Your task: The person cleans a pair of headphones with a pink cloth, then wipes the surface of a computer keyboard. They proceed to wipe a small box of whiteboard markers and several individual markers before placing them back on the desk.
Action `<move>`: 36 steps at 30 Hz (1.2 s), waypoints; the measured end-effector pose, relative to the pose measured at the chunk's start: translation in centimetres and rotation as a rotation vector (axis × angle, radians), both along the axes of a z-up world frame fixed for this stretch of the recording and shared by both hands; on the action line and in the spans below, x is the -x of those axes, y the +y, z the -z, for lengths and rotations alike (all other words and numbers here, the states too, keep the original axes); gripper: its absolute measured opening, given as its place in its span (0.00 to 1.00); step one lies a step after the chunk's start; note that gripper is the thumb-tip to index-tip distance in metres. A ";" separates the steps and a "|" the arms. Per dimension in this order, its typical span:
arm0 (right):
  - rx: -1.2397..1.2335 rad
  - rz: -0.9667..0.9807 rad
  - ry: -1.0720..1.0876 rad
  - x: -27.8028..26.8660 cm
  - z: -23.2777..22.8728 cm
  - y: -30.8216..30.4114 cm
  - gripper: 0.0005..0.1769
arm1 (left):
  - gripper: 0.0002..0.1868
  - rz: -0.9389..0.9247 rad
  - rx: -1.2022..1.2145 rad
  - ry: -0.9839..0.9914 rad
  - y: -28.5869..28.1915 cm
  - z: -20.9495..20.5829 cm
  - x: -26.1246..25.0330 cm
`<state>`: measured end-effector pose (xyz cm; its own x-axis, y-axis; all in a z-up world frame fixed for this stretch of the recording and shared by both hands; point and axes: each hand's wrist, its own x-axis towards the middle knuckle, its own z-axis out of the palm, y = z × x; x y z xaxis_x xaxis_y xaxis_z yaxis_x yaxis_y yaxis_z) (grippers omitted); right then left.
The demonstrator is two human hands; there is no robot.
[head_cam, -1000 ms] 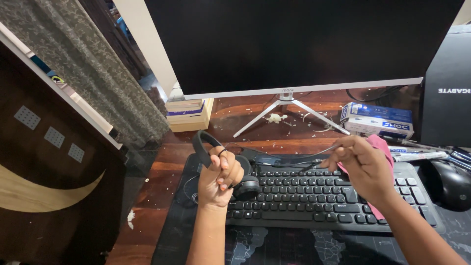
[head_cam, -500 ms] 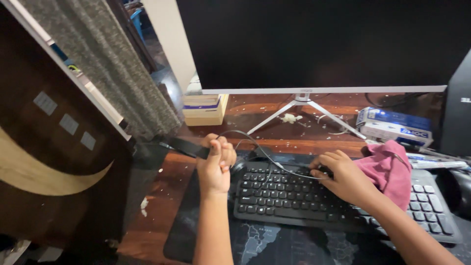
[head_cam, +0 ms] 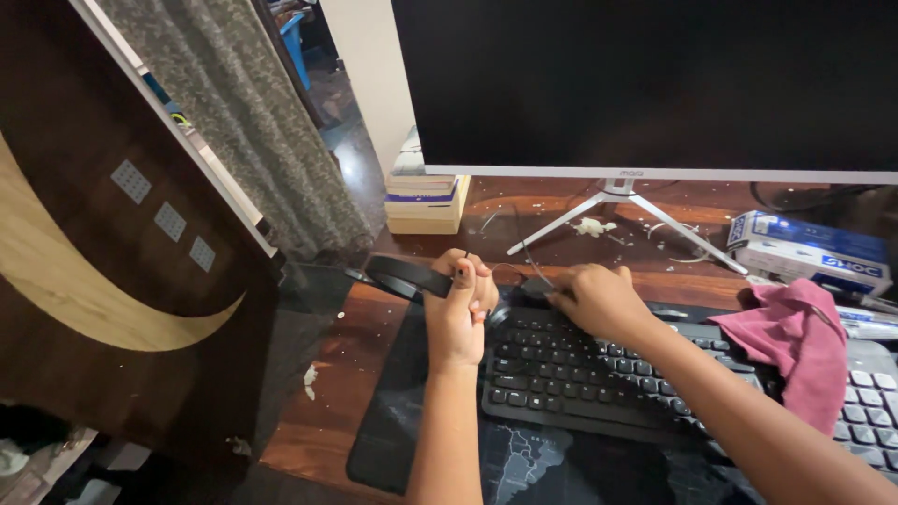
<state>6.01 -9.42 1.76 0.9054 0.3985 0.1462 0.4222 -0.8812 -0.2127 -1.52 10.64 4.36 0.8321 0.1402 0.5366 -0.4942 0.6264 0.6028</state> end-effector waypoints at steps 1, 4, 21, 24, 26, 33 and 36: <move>-0.146 -0.021 -0.001 0.0 -0.5 0.4 0.14 | 0.20 0.007 0.004 0.001 0.0 0.0 0.0; -0.501 -0.062 0.018 0.0 -2.4 1.4 0.14 | 0.20 0.014 0.012 -0.002 -0.2 0.0 0.1; -0.794 0.073 -0.422 4.7 -7.5 -15.4 0.16 | 0.16 0.365 0.185 -0.101 -1.3 0.2 0.6; -1.118 0.042 -0.418 4.4 -5.8 -19.6 0.08 | 0.15 0.481 0.177 -0.077 -2.0 0.9 0.6; -1.292 -0.018 -0.401 3.5 -4.9 -22.5 0.04 | 0.16 0.532 0.132 -0.066 -2.2 0.9 0.5; -1.521 0.120 -0.491 2.9 -4.0 -27.9 0.06 | 0.13 0.493 0.138 -0.040 -3.2 -3.1 -1.1; -1.371 0.236 -0.478 4.0 -4.8 -25.6 0.17 | 0.11 0.462 0.148 0.011 -4.3 -5.7 -2.5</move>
